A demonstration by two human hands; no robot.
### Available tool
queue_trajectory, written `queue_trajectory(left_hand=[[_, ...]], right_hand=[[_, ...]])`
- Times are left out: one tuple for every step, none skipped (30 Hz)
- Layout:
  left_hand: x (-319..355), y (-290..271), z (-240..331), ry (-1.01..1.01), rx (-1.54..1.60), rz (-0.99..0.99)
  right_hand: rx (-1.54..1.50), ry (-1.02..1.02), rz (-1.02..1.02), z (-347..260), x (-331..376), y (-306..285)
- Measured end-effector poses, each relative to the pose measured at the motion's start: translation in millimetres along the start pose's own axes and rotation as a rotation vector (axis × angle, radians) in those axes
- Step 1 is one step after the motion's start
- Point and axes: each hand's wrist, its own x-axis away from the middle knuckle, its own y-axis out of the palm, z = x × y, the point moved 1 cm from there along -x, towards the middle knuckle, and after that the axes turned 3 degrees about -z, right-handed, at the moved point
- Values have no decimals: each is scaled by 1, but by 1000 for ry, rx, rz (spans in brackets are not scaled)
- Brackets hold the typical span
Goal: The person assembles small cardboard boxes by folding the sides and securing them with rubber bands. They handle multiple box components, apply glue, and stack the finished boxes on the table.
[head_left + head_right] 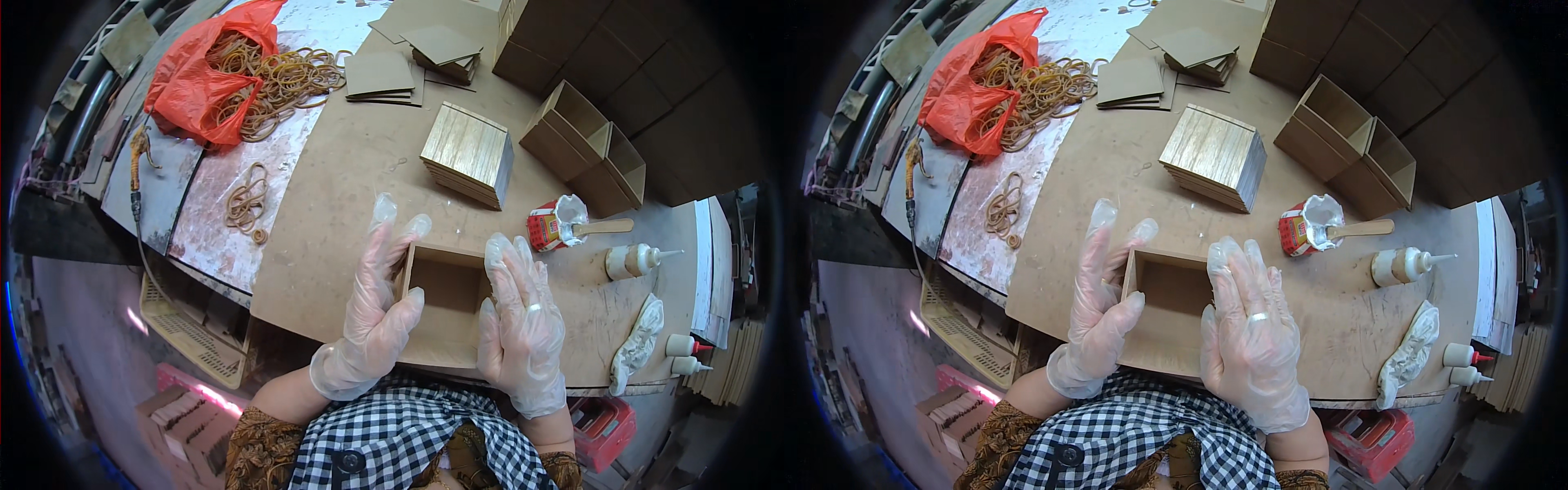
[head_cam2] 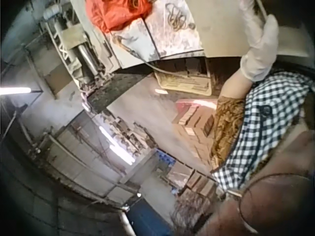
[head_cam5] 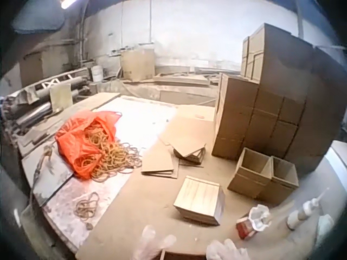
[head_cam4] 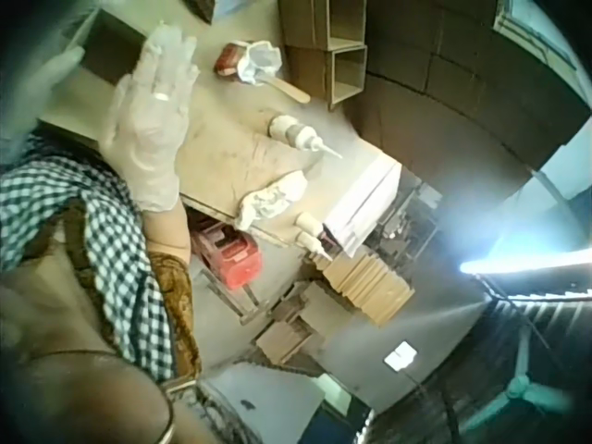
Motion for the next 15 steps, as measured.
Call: queue_trajectory(left_hand=[[0,-1,0,-4,6,-8],[1,-1,-1,-8,11,-16],[1,-2,-1,-11,17,-23],[1,-2,-1,-13,10,-22],[2,-2,-1,-14,2,-21],[1,-2,-1,-13,-5,-21],[1,-2,-2,-14,-13,-23],[1,-3,-2,-15,-21,-25],[1,-3,-2,-17,-31,-26],[0,-3,-2,-20,-37,-25],[0,-3,-1,-23,-42,-25],[0,-3,-1,-26,-47,-24],[0,-3,-1,-17,-28,-27],[0,-4,-3,-9,-9,-29],[0,-4,-3,-5,14,-32]], right_hand=[[-13,13,8,-1,0,0],[-26,26,15,-3,0,-1],[-39,39,23,-4,-1,-1],[-17,30,10,-4,-1,-2],[5,21,-3,-4,-1,-2],[29,12,-14,-3,-1,-3],[27,14,-10,-3,-1,-3],[25,15,-6,-4,-1,-3],[20,17,-2,-4,-1,-3],[11,14,10,-4,-1,-3],[2,12,21,-3,-1,-2],[-7,9,33,-3,0,-1],[-15,2,44,-3,0,-1],[-23,-6,55,-2,-1,0],[-30,-10,62,-1,0,0]])
